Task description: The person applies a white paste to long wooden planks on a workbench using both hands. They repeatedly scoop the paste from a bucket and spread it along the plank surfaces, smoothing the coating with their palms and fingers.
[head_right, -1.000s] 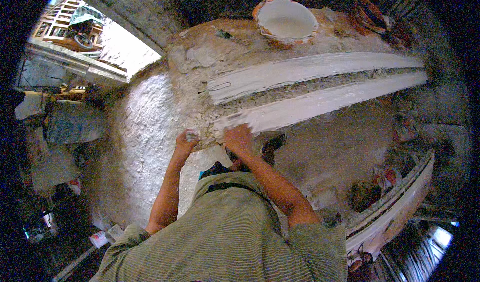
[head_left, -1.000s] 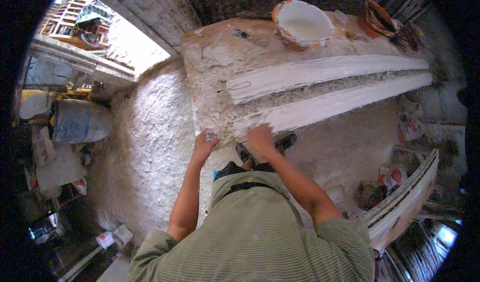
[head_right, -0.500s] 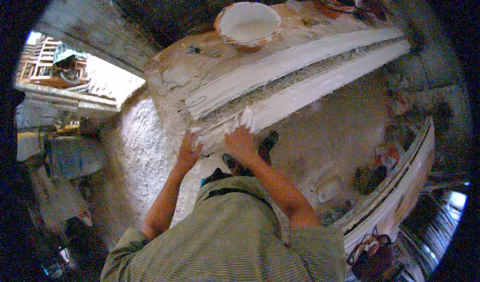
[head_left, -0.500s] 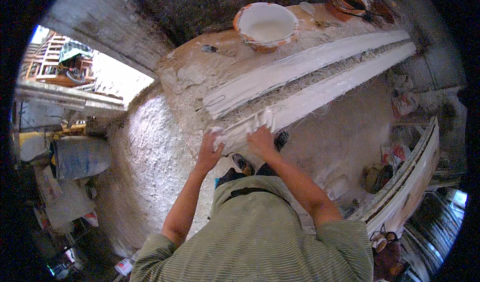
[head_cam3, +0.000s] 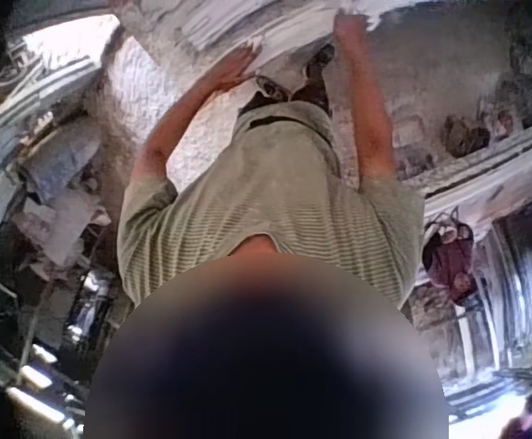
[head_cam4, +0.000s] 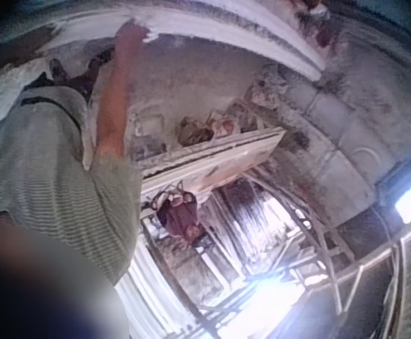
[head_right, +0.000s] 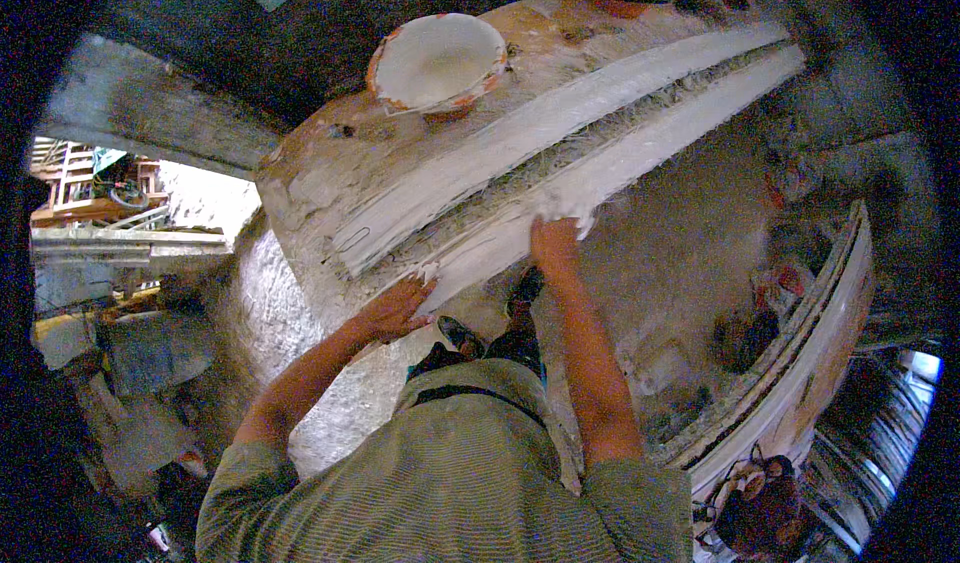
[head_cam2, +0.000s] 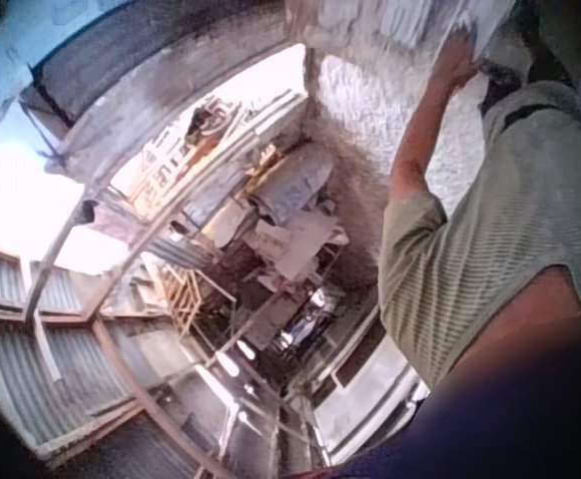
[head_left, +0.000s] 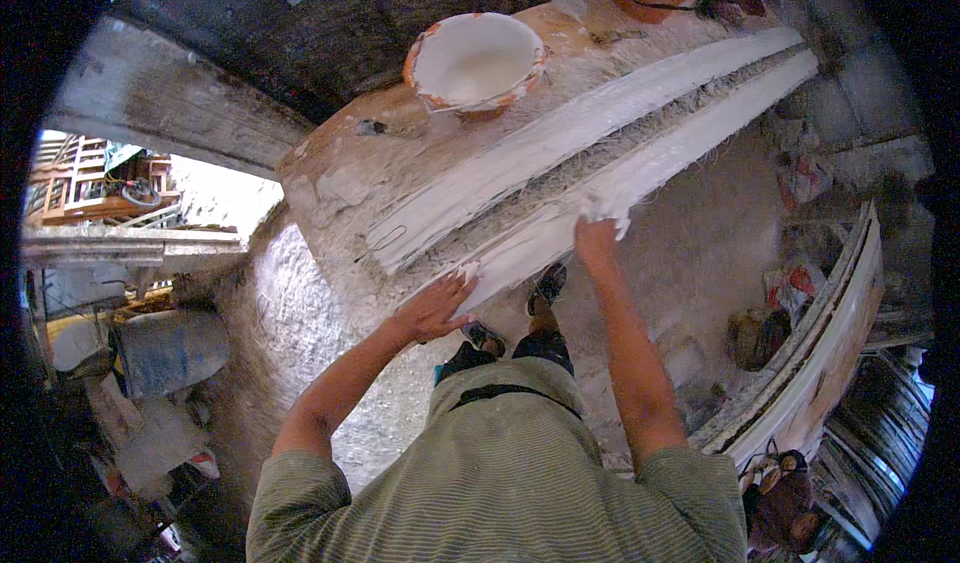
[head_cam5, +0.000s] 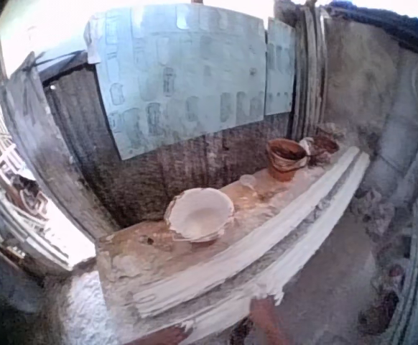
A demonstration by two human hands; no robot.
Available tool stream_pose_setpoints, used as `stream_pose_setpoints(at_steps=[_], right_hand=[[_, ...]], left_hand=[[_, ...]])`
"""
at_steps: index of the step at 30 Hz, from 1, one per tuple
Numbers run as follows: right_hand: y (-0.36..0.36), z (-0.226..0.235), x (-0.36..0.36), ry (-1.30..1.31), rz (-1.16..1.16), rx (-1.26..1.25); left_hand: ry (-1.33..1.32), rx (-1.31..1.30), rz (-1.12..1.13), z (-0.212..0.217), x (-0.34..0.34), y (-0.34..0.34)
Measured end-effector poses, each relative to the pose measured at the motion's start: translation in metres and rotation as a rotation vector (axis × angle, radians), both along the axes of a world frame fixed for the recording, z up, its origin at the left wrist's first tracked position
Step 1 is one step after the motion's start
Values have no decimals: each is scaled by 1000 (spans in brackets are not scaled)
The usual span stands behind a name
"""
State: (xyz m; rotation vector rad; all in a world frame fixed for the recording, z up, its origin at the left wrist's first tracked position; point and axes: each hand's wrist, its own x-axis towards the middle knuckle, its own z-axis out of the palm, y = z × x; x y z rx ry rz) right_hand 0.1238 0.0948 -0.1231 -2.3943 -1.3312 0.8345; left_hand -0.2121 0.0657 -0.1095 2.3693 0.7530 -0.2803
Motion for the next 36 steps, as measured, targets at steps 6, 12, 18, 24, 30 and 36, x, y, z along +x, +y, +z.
stream_pose_setpoints(at_steps=[6,12,18,24,30,36], right_hand=[[-19,-6,-79,147,183,-118],[11,1,-46,-5,179,-142],[60,-12,60,-23,57,-58],[79,-17,157,-78,-289,78],[52,7,82,195,-24,-105],[81,2,99,15,78,-187]], left_hand=[[-53,-13,-17,-8,49,24],[-27,65,-45,-22,107,48],[-225,57,58,-35,211,85],[-172,77,-114,-32,280,112],[89,161,-268,-25,227,94],[-127,155,-31,-34,276,113]])
